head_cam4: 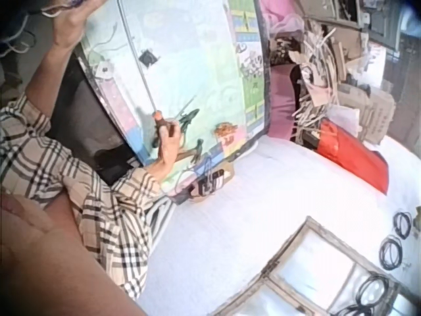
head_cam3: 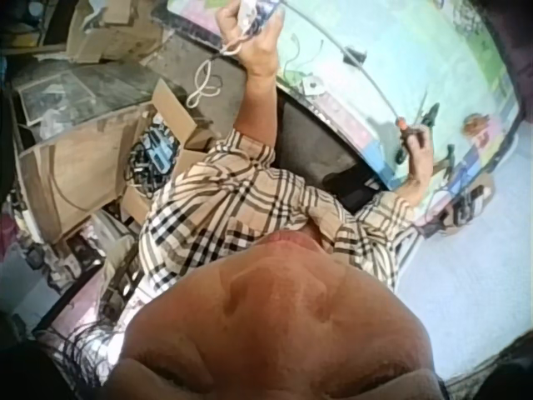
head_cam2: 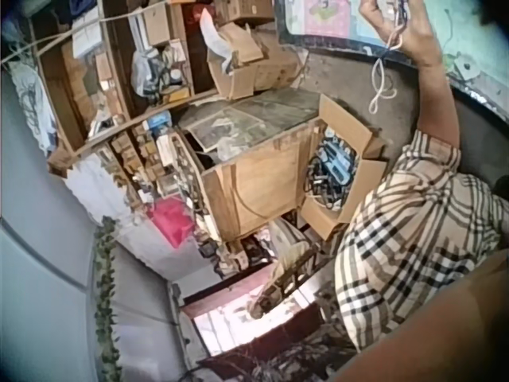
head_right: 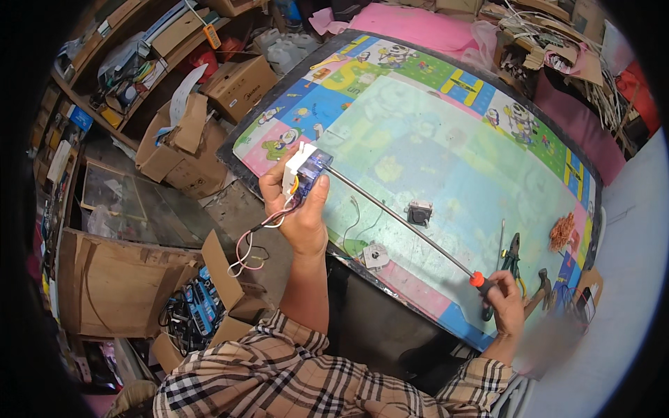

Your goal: The person uses a screwdriver to disassemble a small blue electrical component on a cluttered workbench. They remove screws, separate the casing, and manipulate internal wires and parts. The person then handles a white plastic component, adjusting wires and reassembling parts.

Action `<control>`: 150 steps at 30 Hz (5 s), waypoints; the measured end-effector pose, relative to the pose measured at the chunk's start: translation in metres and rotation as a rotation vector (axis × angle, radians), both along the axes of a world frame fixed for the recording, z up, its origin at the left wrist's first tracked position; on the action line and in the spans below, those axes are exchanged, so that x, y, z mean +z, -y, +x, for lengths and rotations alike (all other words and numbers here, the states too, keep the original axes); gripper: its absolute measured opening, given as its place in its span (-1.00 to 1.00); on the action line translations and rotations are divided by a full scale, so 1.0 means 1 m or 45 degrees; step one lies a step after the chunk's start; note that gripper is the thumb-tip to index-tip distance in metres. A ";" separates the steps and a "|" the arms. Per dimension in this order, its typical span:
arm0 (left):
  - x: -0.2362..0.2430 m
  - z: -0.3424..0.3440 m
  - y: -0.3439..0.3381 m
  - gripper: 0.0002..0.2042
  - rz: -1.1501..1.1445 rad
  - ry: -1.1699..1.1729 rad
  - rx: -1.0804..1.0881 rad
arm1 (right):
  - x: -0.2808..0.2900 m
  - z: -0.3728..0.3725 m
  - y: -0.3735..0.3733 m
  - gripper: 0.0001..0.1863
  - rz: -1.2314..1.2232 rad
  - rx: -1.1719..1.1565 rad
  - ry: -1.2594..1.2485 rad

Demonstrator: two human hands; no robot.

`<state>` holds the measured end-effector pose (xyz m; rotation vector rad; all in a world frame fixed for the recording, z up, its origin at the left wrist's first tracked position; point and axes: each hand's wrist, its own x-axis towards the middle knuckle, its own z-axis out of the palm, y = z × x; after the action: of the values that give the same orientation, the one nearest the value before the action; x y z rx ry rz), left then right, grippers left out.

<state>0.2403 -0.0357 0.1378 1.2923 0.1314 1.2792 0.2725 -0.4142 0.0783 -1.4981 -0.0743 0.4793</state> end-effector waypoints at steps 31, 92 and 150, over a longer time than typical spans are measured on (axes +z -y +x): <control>-0.013 0.018 0.023 -0.53 0.149 -0.233 -0.330 | 0.017 -0.024 -0.082 -0.93 -0.800 0.151 0.803; -0.008 0.013 0.010 -0.55 0.296 -0.288 -0.360 | 0.017 -0.033 -0.085 -0.88 -0.736 0.132 0.871; -0.013 0.017 0.024 -0.51 0.322 -0.297 -0.374 | -0.007 -0.031 -0.097 -0.88 -0.759 0.067 0.886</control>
<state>0.2573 -0.0595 0.1244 1.6111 -0.0569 0.9124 0.2418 -0.3177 0.0714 -2.2007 -0.5560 -0.0132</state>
